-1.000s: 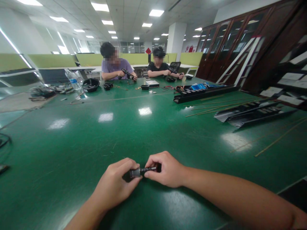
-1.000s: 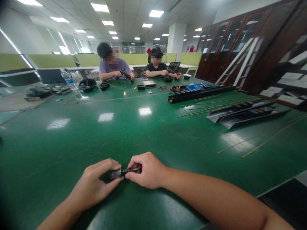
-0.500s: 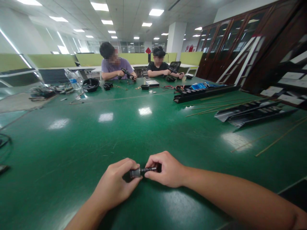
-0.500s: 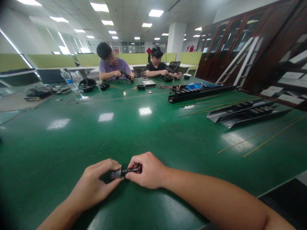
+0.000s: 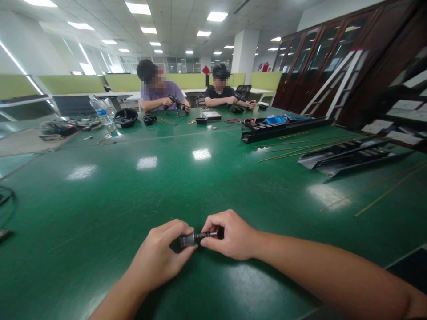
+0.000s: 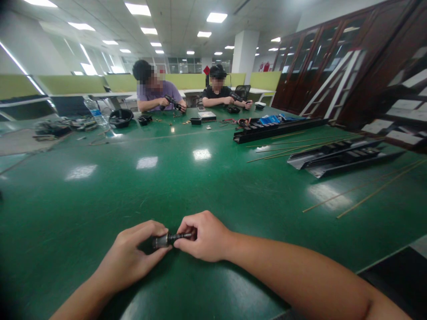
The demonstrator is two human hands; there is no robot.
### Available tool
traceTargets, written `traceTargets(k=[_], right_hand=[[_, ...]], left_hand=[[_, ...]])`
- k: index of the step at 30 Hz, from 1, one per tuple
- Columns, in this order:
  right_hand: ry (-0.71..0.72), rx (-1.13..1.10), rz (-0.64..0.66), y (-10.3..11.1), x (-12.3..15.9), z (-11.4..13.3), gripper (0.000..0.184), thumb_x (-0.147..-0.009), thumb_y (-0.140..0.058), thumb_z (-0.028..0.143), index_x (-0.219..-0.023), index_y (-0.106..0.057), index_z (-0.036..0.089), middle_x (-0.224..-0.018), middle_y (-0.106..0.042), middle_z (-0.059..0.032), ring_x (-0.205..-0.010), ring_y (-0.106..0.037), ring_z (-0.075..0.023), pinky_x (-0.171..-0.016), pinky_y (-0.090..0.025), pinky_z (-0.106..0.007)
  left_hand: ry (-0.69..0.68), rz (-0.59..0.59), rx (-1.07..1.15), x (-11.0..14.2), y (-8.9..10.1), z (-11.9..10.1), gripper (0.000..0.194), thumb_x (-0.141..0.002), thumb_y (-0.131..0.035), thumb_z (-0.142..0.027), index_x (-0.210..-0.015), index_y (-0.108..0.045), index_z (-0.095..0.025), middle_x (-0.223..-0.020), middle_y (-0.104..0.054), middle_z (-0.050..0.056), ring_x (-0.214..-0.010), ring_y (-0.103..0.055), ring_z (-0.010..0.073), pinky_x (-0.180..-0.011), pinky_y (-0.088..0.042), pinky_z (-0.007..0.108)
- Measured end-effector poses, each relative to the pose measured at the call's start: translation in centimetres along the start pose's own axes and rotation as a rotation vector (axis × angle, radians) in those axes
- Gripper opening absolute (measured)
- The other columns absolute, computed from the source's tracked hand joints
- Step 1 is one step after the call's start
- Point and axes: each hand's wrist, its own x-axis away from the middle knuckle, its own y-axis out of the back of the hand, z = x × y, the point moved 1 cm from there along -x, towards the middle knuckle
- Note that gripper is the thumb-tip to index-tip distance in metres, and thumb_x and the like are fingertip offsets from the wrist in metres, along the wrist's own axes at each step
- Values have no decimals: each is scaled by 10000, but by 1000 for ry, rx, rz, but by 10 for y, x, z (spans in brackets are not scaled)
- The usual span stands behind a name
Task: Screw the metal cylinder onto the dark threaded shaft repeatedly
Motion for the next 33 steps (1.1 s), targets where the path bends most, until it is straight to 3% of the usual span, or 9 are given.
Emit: traceTargets(k=[33], right_hand=[[-8,18,-23,0,1,1,125,-764,-712,266,-802,-702,148,-649,-647,5,-563,-557,-101,-546,-404,-201]], left_hand=[[5,1,4,1,0,3,97,-844,-662,-202,-924,-610,-209,-875,-658,6,-777,-622,133,-701,-477,237]])
